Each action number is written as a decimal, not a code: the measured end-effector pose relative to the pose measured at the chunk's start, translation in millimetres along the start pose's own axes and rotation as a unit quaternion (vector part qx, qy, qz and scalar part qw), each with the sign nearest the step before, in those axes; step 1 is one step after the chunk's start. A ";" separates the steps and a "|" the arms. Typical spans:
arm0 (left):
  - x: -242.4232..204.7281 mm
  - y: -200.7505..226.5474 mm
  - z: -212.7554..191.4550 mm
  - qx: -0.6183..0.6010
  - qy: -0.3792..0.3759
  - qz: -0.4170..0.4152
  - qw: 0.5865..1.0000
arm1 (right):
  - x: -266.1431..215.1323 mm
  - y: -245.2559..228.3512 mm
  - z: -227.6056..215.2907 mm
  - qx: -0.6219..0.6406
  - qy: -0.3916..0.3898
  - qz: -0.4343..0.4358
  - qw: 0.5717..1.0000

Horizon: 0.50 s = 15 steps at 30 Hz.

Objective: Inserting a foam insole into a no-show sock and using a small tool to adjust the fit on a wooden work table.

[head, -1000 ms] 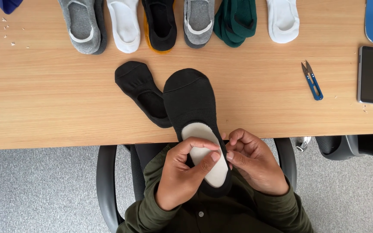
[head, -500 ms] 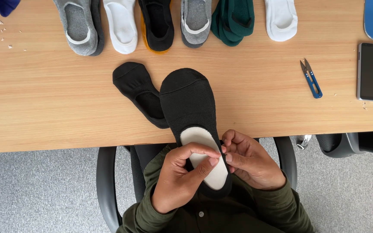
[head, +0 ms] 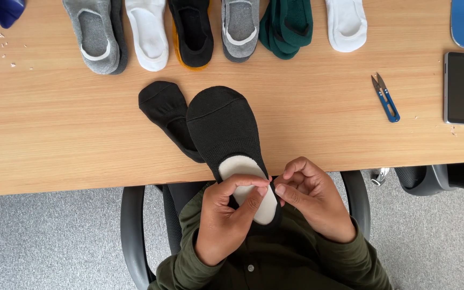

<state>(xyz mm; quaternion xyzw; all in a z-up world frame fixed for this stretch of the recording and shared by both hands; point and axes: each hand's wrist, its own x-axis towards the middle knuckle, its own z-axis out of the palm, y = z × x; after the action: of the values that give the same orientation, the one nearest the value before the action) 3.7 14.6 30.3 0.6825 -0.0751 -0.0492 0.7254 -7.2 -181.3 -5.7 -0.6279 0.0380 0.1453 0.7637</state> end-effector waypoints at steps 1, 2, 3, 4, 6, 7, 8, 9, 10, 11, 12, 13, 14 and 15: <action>0.1 -0.9 0.6 0.001 -0.001 0.000 1.000 | -0.8 -1.0 -0.1 0.001 0.001 0.000 1.000; 0.3 -1.8 1.3 0.011 0.002 0.001 1.000 | -1.5 -2.0 -0.2 -0.007 0.004 -0.008 1.000; 0.2 -2.8 2.0 0.021 0.006 0.002 1.000 | -2.4 -2.8 -0.3 -0.015 0.008 -0.015 1.000; 0.4 -2.1 2.3 0.022 0.005 0.002 1.000 | -4.2 -5.0 -1.6 -0.014 0.008 -0.016 1.000; 1.6 -0.4 3.1 0.035 0.004 0.000 0.999 | -7.4 -10.1 -4.3 -0.048 0.005 -0.019 0.999; 1.5 -0.6 3.6 0.035 0.001 0.001 0.999 | -5.7 -14.2 -13.6 -0.047 0.007 -0.020 0.999; 1.2 -0.6 4.2 0.037 0.006 0.002 0.999 | -4.1 -18.3 -23.0 -0.134 0.063 -0.041 0.988; 0.8 -0.7 4.9 0.038 0.010 0.003 0.999 | -3.2 -22.6 -32.3 -0.219 0.120 -0.060 0.966; 0.9 0.2 4.1 0.037 0.007 0.004 0.999 | 13.5 -15.8 -62.3 -0.218 0.124 -0.060 0.966; 0.9 0.9 3.9 0.038 0.006 0.006 0.999 | 29.5 -9.8 -93.0 -0.377 0.256 -0.174 0.873; 0.6 1.8 3.3 0.039 0.006 0.008 0.999 | 44.8 -4.1 -123.5 -0.514 0.366 -0.278 0.724; 0.4 1.9 3.7 0.036 0.005 0.013 0.999 | 54.6 4.2 -154.1 -0.516 0.368 -0.282 0.720; 0.4 2.1 3.7 0.024 -0.001 0.019 1.000 | 64.5 11.7 -184.6 -0.580 0.367 -0.286 0.669; -0.6 3.1 3.6 0.013 -0.004 0.021 1.000 | 75.5 19.5 -214.5 -0.639 0.361 -0.288 0.615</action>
<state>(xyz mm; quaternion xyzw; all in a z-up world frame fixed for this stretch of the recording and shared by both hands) 2.4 11.4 33.6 0.6896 -0.0929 -0.0356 0.7173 86.4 -372.9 -87.1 -0.9377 0.0256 -0.3326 0.0969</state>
